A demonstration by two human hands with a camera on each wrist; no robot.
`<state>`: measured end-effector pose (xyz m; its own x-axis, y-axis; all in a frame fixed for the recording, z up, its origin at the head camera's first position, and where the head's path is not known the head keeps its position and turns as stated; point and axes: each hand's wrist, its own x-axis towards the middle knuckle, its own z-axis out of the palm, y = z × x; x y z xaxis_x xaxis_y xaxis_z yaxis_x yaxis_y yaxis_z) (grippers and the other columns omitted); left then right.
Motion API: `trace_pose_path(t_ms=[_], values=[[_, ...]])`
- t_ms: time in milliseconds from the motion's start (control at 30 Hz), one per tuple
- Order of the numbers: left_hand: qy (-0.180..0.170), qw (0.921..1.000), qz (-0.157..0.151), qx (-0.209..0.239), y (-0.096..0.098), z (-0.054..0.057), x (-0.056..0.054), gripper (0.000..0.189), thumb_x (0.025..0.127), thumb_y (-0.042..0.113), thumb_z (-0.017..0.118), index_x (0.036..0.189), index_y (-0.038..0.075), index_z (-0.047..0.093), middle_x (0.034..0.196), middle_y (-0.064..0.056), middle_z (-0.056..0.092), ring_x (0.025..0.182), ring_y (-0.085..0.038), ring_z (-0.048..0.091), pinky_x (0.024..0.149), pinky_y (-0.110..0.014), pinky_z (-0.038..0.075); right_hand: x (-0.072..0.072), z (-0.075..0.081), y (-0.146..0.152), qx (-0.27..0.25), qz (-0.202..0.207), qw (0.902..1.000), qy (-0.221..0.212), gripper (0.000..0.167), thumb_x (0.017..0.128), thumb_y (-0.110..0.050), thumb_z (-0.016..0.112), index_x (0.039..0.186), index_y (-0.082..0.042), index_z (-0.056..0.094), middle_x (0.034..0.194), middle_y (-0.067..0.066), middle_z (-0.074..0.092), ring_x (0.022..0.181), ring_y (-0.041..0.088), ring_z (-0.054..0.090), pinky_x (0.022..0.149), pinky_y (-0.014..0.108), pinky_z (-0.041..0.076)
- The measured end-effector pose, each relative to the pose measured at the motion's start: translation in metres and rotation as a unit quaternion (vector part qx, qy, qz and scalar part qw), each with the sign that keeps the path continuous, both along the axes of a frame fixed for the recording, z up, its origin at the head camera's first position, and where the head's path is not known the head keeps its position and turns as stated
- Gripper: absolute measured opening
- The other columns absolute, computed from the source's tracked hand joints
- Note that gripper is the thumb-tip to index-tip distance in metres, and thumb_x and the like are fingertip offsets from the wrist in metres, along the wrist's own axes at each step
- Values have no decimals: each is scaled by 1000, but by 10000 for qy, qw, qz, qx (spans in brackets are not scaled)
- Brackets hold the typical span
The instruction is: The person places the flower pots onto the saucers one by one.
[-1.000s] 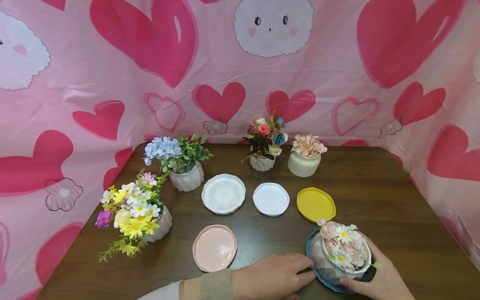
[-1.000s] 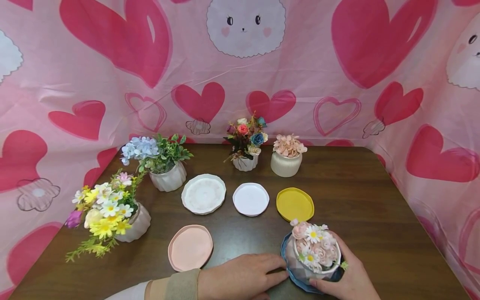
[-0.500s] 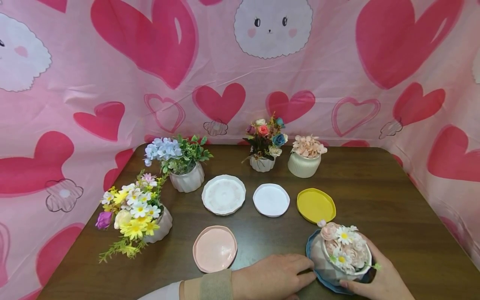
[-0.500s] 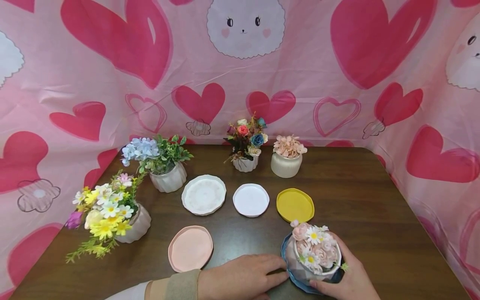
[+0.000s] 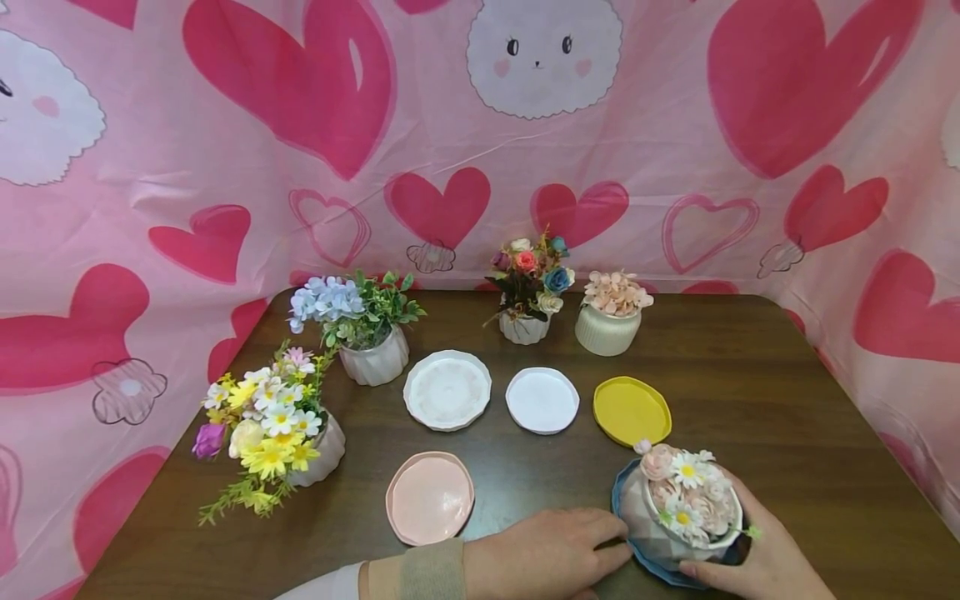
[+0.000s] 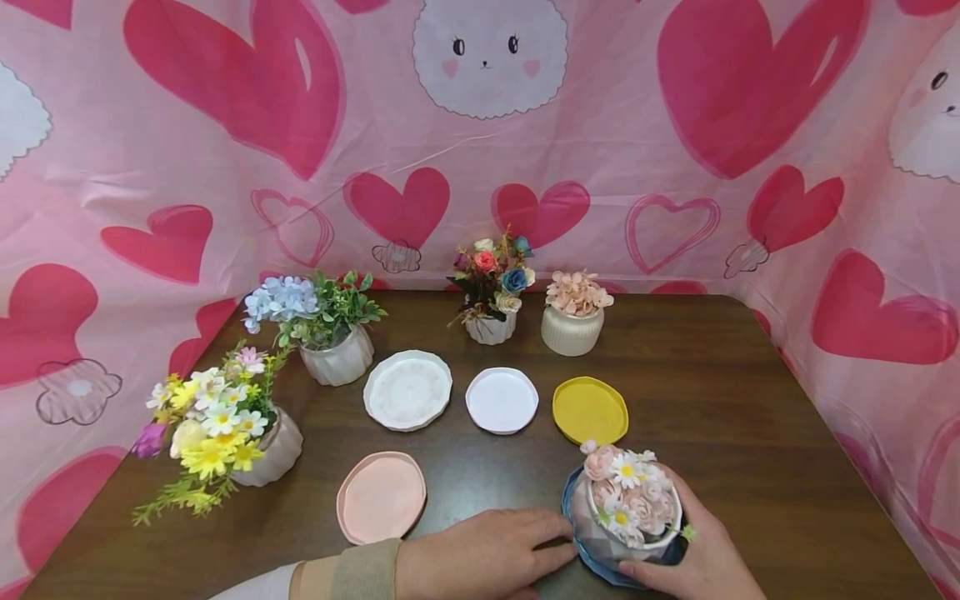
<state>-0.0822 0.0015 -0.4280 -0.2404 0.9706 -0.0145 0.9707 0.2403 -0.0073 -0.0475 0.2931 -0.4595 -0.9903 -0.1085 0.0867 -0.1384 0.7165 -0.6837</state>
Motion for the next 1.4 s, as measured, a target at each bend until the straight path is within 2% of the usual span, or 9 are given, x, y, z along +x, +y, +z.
trace_pose_path(t_ms=[100, 133, 400, 533, 700, 800, 1033, 1267, 1400], values=[[15, 10000, -3, 37, 0, 0, 0, 50, 94, 41, 65, 139, 21, 54, 135, 9, 50, 124, -2, 47, 105, -13, 40, 0, -1, 2, -135, 144, 9997, 147, 106, 61, -17, 94, 148, -7, 35, 126, -35, 42, 107, -20, 41, 84, -2, 34], [24, 10000, -2, 45, 0, 0, 0, 50, 94, 41, 65, 139, 21, 54, 135, 8, 50, 124, -3, 47, 105, -13, 41, 0, -1, 3, -110, 174, 9997, 110, 106, 62, -18, 94, 149, -9, 34, 127, -36, 40, 107, -21, 40, 83, -1, 35], [-31, 10000, 1, -18, -1, 0, 0, 52, 94, 42, 65, 141, 21, 53, 138, 8, 50, 127, -3, 46, 107, -13, 39, -3, -1, 17, -158, 768, 9968, 128, 118, 59, -14, 94, 154, -6, 24, 136, -41, 28, 112, -23, 34, 84, 1, 39], [-18, 10000, 10, -6, -1, 0, 0, 52, 93, 42, 65, 140, 21, 54, 137, 8, 50, 126, -3, 47, 106, -13, 39, -5, 5, 24, -113, 895, 9959, -8, 115, 63, -15, 92, 155, -10, 24, 133, -40, 31, 109, -20, 39, 79, 8, 46], [234, 9997, 46, 101, -1, 0, 1, 53, 91, 45, 68, 136, 21, 55, 133, 8, 51, 122, -3, 48, 103, -14, 42, -8, 8, 38, -508, 1396, 9887, -204, 106, 70, -6, 87, 155, -7, 23, 136, -36, 36, 109, -16, 45, 76, 12, 52], [230, 9997, 42, 94, -1, 0, 1, 53, 91, 45, 68, 136, 22, 55, 132, 9, 51, 122, -3, 48, 103, -14, 42, -9, 9, 43, -677, 1600, 9843, -325, 100, 73, -2, 83, 154, -6, 24, 139, -36, 36, 111, -16, 46, 75, 15, 54], [78, 9999, 39, 85, -1, 0, 1, 50, 92, 43, 67, 137, 22, 55, 133, 9, 51, 123, -3, 48, 103, -14, 41, -8, 14, 51, -863, 1441, 9853, -325, 86, 80, 3, 75, 152, -1, 28, 142, -33, 41, 118, -16, 50, 82, 12, 53], [129, 9997, 28, 198, -1, 0, 1, 50, 92, 42, 68, 136, 21, 56, 131, 9, 51, 120, -3, 48, 101, -14, 43, -10, 11, 61, -638, 944, 9923, -495, 62, 88, 3, 67, 142, 11, 37, 121, -33, 56, 101, -10, 62, 75, 14, 55], [123, 9998, -8, 182, -2, 0, 1, 51, 93, 42, 67, 137, 20, 55, 132, 8, 51, 122, -3, 48, 104, -14, 41, -10, 9, 61, -361, 697, 9961, -402, 49, 89, 1, 67, 134, 10, 48, 109, -30, 62, 92, -7, 64, 69, 14, 55]])
